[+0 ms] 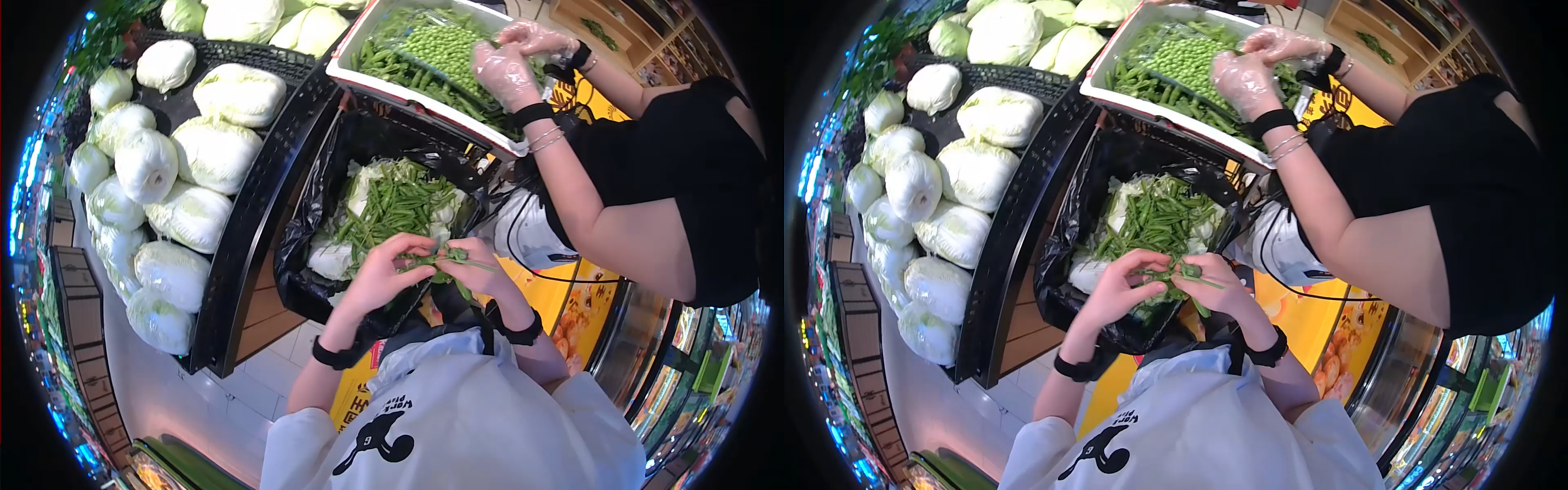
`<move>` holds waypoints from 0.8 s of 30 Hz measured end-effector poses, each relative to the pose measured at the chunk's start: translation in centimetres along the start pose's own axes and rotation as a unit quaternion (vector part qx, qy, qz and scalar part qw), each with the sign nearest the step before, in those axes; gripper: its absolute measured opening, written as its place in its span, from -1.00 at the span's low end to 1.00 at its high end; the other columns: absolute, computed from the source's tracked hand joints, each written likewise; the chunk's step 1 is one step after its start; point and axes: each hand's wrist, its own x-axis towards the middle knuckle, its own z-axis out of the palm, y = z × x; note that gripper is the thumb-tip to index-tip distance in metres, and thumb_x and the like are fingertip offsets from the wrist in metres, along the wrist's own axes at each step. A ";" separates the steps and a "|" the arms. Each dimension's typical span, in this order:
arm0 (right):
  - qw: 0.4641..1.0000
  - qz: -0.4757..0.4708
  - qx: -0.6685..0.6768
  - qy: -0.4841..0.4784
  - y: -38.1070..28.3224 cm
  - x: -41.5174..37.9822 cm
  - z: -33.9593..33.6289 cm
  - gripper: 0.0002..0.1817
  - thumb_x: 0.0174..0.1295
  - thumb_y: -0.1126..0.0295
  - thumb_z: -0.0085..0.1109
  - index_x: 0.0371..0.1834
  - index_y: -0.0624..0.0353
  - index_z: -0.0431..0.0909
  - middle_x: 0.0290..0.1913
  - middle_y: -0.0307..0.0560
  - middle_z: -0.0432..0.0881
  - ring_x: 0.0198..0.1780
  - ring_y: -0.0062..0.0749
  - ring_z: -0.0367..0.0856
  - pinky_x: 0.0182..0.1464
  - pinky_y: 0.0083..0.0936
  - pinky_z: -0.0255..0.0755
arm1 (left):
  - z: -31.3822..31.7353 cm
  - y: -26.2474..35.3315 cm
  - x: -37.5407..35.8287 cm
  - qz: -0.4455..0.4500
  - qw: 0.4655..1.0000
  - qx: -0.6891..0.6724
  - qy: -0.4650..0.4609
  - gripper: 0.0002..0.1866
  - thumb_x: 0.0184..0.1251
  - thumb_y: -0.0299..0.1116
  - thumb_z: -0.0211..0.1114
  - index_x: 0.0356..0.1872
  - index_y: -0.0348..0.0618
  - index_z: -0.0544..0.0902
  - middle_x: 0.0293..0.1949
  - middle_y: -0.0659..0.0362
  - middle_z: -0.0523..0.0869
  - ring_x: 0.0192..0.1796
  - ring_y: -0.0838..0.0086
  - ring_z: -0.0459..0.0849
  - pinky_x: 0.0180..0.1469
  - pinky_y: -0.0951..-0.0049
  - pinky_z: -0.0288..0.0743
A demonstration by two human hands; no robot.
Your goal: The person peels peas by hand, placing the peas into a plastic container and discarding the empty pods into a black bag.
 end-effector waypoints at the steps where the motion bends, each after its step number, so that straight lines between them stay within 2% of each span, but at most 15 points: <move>1: 0.999 -0.037 -0.038 -0.005 -0.1 0.4 0.5 -0.83 0.06 0.40 0.13 -0.54 0.28 0.45 -0.66 -0.13 0.43 -0.57 -0.60 0.44 -0.49 -0.54 0.29 | 0.4 -1.1 -0.5 0.004 0.999 -0.030 0.037 -0.62 0.01 -0.49 0.36 -0.07 -0.21 0.55 -0.16 0.23 0.56 -0.03 0.54 0.52 -0.05 0.57 0.42; 3: 0.999 -0.036 -0.033 -0.020 -0.4 0.8 1.6 -0.80 0.05 0.38 0.15 -0.58 0.28 0.43 -0.68 -0.11 0.41 -0.59 -0.53 0.45 -0.51 -0.51 0.27 | 0.3 -3.1 -1.2 0.072 0.993 0.037 0.085 -0.70 0.04 -0.52 0.34 -0.14 -0.26 0.58 -0.19 0.24 0.56 -0.09 0.59 0.54 -0.09 0.62 0.42; 4: 0.998 -0.044 -0.038 -0.021 -0.6 0.9 2.1 -0.80 0.04 0.38 0.15 -0.59 0.27 0.43 -0.68 -0.11 0.42 -0.60 -0.48 0.45 -0.51 -0.51 0.27 | 0.1 -3.6 -1.7 0.071 0.993 0.033 0.092 -0.70 0.04 -0.52 0.34 -0.14 -0.26 0.58 -0.19 0.24 0.56 -0.09 0.59 0.54 -0.09 0.62 0.42; 6: 0.997 -0.050 -0.044 -0.028 -0.8 1.3 2.8 -0.80 0.04 0.38 0.15 -0.59 0.27 0.44 -0.68 -0.11 0.43 -0.61 -0.44 0.46 -0.52 -0.50 0.27 | -0.2 -4.4 -2.6 -0.007 0.983 -0.151 0.101 -0.80 0.12 -0.53 0.28 -0.19 -0.30 0.59 -0.22 0.25 0.60 -0.19 0.64 0.57 -0.16 0.66 0.45; 9: 0.992 -0.072 -0.080 -0.073 -0.9 1.7 3.7 -0.80 0.04 0.38 0.15 -0.60 0.26 0.44 -0.69 -0.11 0.44 -0.63 -0.39 0.46 -0.54 -0.49 0.26 | -0.7 -5.6 -3.7 -0.051 0.963 -0.240 0.115 -0.84 0.19 -0.53 0.21 -0.20 -0.29 0.59 -0.28 0.26 0.63 -0.26 0.68 0.58 -0.21 0.68 0.48; 12: 0.988 -0.091 -0.079 -0.098 -0.3 2.0 4.6 -0.80 0.03 0.38 0.14 -0.61 0.27 0.43 -0.70 -0.10 0.43 -0.65 -0.41 0.45 -0.55 -0.49 0.25 | -0.5 -7.1 -4.2 -0.064 0.955 -0.251 0.142 -0.85 0.25 -0.50 0.15 -0.18 -0.27 0.58 -0.33 0.28 0.64 -0.26 0.69 0.58 -0.19 0.64 0.51; 13: 0.990 -0.061 -0.085 -0.092 0.2 2.0 5.0 -0.79 0.02 0.35 0.16 -0.60 0.26 0.44 -0.69 -0.07 0.45 -0.63 -0.34 0.47 -0.54 -0.45 0.27 | -0.4 -7.3 -4.3 -0.078 0.950 -0.258 0.156 -0.84 0.27 -0.49 0.12 -0.17 -0.27 0.57 -0.37 0.30 0.63 -0.28 0.70 0.57 -0.16 0.63 0.51; 15: 0.991 -0.029 -0.093 -0.089 0.8 2.3 5.6 -0.78 0.01 0.32 0.17 -0.59 0.25 0.45 -0.67 -0.04 0.47 -0.61 -0.28 0.50 -0.53 -0.40 0.29 | -0.2 -8.3 -4.3 -0.093 0.941 -0.276 0.170 -0.84 0.28 -0.49 0.06 -0.18 -0.28 0.55 -0.33 0.27 0.61 -0.26 0.68 0.57 -0.13 0.58 0.53; 17: 0.971 -0.043 -0.232 -0.028 1.2 2.5 6.0 -0.72 -0.01 0.19 0.20 -0.56 0.21 0.50 -0.61 0.04 0.52 -0.51 -0.07 0.54 -0.46 -0.27 0.36 | -0.1 -9.6 -4.2 -0.109 0.932 -0.293 0.184 -0.83 0.30 -0.50 0.01 -0.19 -0.29 0.54 -0.28 0.25 0.59 -0.25 0.66 0.56 -0.10 0.52 0.54; 18: 0.971 -0.042 -0.233 -0.031 1.3 2.7 6.1 -0.72 -0.01 0.19 0.20 -0.56 0.21 0.50 -0.61 0.04 0.52 -0.51 -0.07 0.54 -0.46 -0.27 0.36 | -0.1 -10.0 -4.0 -0.103 0.921 -0.329 0.182 -0.81 0.29 -0.51 -0.04 -0.19 -0.31 0.54 -0.29 0.25 0.58 -0.25 0.65 0.56 -0.07 0.48 0.54; 20: 0.944 0.004 -0.329 -0.011 1.5 3.1 6.3 -0.67 -0.03 0.08 0.19 -0.51 0.16 0.54 -0.52 0.08 0.56 -0.38 0.04 0.54 -0.38 -0.19 0.41 | -0.1 -10.9 -3.6 -0.096 0.894 -0.394 0.190 -0.76 0.25 -0.56 -0.12 -0.19 -0.34 0.53 -0.33 0.25 0.54 -0.28 0.61 0.54 -0.01 0.40 0.54; 23: 0.927 0.052 -0.371 -0.012 0.8 3.6 6.8 -0.65 -0.03 0.05 0.19 -0.47 0.16 0.56 -0.47 0.10 0.58 -0.34 0.04 0.56 -0.34 -0.21 0.44 | -1.3 -10.8 -3.4 -0.118 0.859 -0.467 0.174 -0.74 0.30 -0.50 -0.10 -0.14 -0.35 0.54 -0.29 0.24 0.50 -0.19 0.61 0.53 -0.07 0.50 0.52; 24: 0.927 0.052 -0.372 -0.013 0.7 3.8 7.0 -0.65 -0.03 0.05 0.19 -0.47 0.16 0.56 -0.47 0.10 0.58 -0.34 0.04 0.56 -0.34 -0.21 0.44 | -1.5 -10.2 -3.3 -0.131 0.850 -0.477 0.182 -0.79 0.30 -0.48 0.01 -0.16 -0.34 0.56 -0.25 0.21 0.55 -0.20 0.60 0.55 -0.10 0.55 0.52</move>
